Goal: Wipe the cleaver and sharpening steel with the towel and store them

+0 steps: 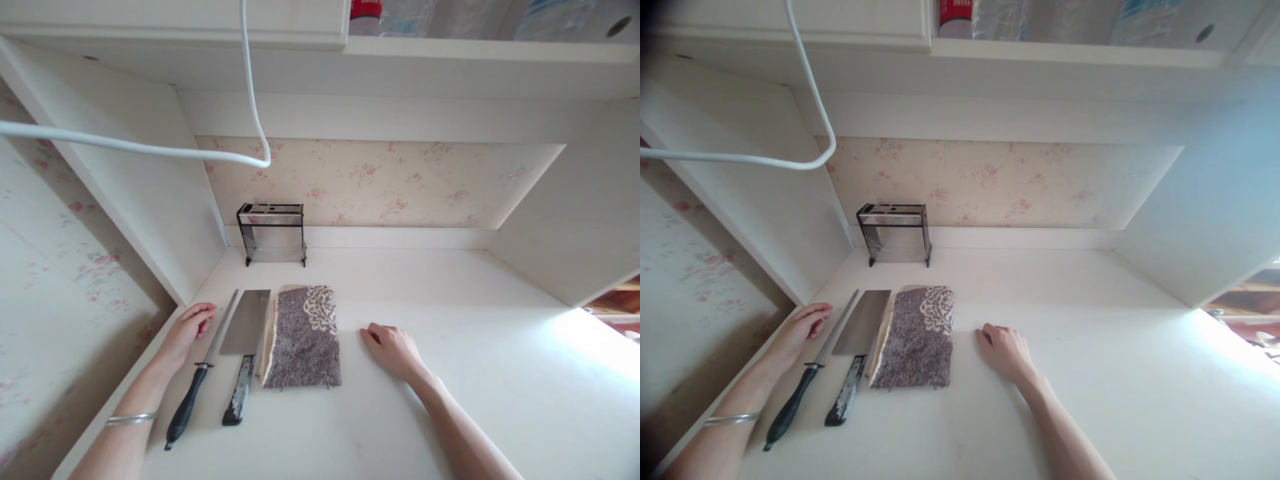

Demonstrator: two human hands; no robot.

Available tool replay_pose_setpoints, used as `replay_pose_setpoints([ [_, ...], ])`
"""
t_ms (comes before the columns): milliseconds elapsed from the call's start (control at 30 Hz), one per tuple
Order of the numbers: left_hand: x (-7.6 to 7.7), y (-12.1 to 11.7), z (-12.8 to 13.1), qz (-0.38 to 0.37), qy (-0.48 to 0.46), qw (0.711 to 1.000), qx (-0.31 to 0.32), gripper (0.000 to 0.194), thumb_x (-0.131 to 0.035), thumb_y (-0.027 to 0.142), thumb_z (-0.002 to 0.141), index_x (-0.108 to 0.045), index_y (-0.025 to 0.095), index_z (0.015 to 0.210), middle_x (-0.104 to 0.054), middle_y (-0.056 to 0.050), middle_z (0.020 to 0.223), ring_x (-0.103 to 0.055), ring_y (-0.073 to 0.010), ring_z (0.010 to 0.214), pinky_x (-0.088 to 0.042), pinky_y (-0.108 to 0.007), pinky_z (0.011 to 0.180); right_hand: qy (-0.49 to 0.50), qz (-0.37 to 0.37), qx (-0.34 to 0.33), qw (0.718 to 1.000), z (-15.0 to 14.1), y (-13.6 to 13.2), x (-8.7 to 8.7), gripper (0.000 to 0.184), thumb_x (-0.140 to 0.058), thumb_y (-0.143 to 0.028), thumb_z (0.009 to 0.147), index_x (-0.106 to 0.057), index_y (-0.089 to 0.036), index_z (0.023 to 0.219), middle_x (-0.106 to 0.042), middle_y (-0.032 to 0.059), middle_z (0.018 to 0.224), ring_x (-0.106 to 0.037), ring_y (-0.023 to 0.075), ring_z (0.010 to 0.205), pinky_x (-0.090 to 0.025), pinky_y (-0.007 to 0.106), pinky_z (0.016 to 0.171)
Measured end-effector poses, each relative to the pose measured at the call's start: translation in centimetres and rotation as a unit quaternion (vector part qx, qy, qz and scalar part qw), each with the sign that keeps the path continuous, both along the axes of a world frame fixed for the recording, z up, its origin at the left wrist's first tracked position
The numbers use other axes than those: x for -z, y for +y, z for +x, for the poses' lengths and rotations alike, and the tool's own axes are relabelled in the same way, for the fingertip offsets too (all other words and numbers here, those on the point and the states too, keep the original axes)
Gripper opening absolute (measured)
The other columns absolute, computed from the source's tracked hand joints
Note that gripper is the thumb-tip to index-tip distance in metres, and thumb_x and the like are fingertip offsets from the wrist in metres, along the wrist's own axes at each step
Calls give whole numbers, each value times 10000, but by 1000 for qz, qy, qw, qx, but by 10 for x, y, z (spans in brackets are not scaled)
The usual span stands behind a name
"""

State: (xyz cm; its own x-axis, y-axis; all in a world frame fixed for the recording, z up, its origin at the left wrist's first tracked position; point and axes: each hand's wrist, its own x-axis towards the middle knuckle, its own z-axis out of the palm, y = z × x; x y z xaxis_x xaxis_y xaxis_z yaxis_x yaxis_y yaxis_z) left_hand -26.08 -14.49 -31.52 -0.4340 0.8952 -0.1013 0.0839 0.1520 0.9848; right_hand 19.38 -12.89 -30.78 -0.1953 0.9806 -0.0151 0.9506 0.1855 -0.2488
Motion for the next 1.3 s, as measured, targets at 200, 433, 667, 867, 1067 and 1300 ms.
replay_pose_setpoints([
  [200,2,0,-2,-1,-3,1000,3,362,-688,373,626,-616,157,908,-577,-4,716,-417,-75,505,-275,-194,428,6,2,-2,1000,1,0,1,417,-306,-469,927,-590,-230,738,-684,17,796,-597,164,698,-250,248,566],
  [433,3,1,-3,5,-4,1000,-1,384,-689,380,621,-609,156,922,-568,4,715,-420,-72,496,-282,-194,423,4,6,-2,1000,1,0,1,415,-308,-469,927,-588,-233,732,-680,8,782,-589,155,680,-242,245,554],
  [667,7,2,-4,15,-3,1000,-13,356,-663,364,644,-597,158,926,-569,5,732,-408,-65,480,-273,-194,417,-1,2,-1,1000,1,1,2,419,-310,-467,928,-603,-233,743,-684,20,790,-587,153,681,-243,245,559],
  [867,5,0,-1,19,6,1000,-12,344,-662,366,668,-591,165,938,-574,9,720,-397,-67,491,-273,-192,422,5,7,-5,1000,1,1,3,408,-315,-463,927,-598,-235,743,-683,16,784,-586,151,676,-245,243,559],
  [1067,5,0,-1,11,31,999,-5,356,-673,379,663,-596,174,944,-536,33,657,-412,-79,515,-286,-191,440,7,9,-2,1000,1,2,4,409,-318,-468,925,-596,-234,736,-682,13,777,-586,152,675,-243,243,557],
  [1300,6,1,-1,16,28,999,-6,392,-660,374,663,-564,174,986,-547,30,659,-401,-77,492,-273,-193,429,4,9,-5,1000,2,1,4,406,-319,-461,928,-597,-232,741,-680,15,771,-582,148,667,-239,243,556],
])
